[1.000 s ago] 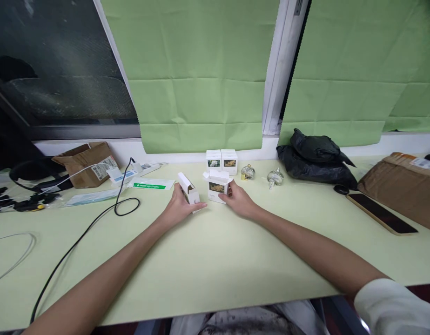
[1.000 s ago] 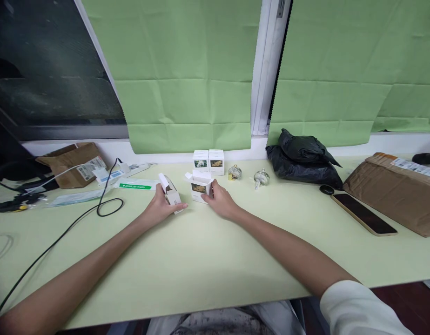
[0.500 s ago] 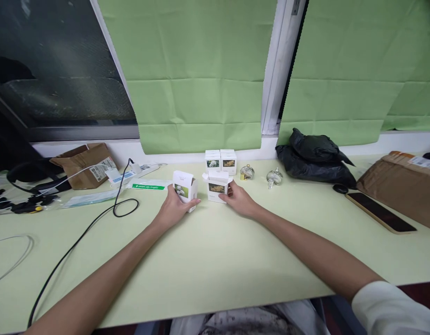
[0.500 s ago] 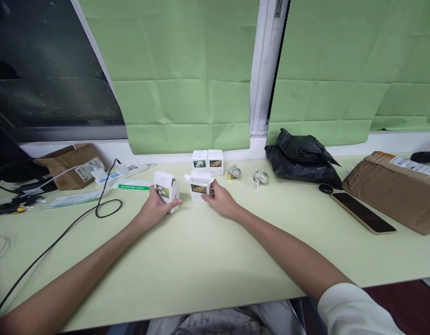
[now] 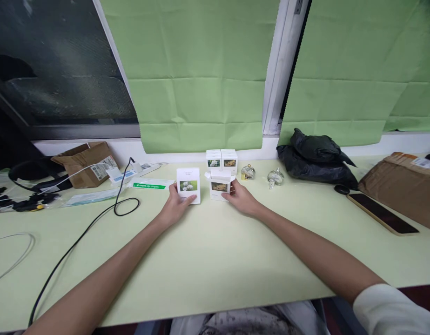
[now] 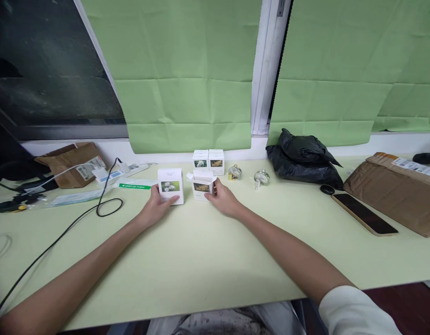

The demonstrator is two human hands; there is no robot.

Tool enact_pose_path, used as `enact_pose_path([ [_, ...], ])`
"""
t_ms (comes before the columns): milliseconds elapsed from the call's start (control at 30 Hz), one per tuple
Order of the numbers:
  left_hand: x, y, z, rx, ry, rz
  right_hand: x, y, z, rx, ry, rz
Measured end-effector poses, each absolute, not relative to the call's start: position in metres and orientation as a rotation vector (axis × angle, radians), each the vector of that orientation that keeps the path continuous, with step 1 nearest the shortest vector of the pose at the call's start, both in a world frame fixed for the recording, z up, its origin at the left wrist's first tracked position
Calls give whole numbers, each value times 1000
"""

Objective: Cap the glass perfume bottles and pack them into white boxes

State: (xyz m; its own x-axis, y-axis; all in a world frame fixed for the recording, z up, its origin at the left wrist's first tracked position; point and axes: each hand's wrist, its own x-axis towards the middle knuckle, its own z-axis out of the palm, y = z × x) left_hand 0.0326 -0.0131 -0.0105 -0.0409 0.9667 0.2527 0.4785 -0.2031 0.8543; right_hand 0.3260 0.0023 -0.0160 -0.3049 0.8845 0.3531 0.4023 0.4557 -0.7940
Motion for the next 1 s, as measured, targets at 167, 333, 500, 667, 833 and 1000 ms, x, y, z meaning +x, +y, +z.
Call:
enact_pose_path([
  [167, 24, -9, -3, 1628, 1276, 1154, 331, 2, -13, -1015, -1904, 791],
  [333, 19, -8, -2, 1649, 1264, 1142, 336, 1, -14, -985, -1909, 865],
  [500, 23, -10, -1, 1663, 1259, 1141, 337, 2, -18, -979, -1898, 919],
  [667, 24, -11, -1, 1677, 1285, 1203, 337, 2, -19, -999, -1915, 932],
  [833, 17, -17, 3, 1910, 1434, 1290, 343, 4, -15, -949, -1907, 1024],
  [1000, 17, -26, 17, 2157, 1281, 1721, 370, 7, 11, -994, -2045, 991],
])
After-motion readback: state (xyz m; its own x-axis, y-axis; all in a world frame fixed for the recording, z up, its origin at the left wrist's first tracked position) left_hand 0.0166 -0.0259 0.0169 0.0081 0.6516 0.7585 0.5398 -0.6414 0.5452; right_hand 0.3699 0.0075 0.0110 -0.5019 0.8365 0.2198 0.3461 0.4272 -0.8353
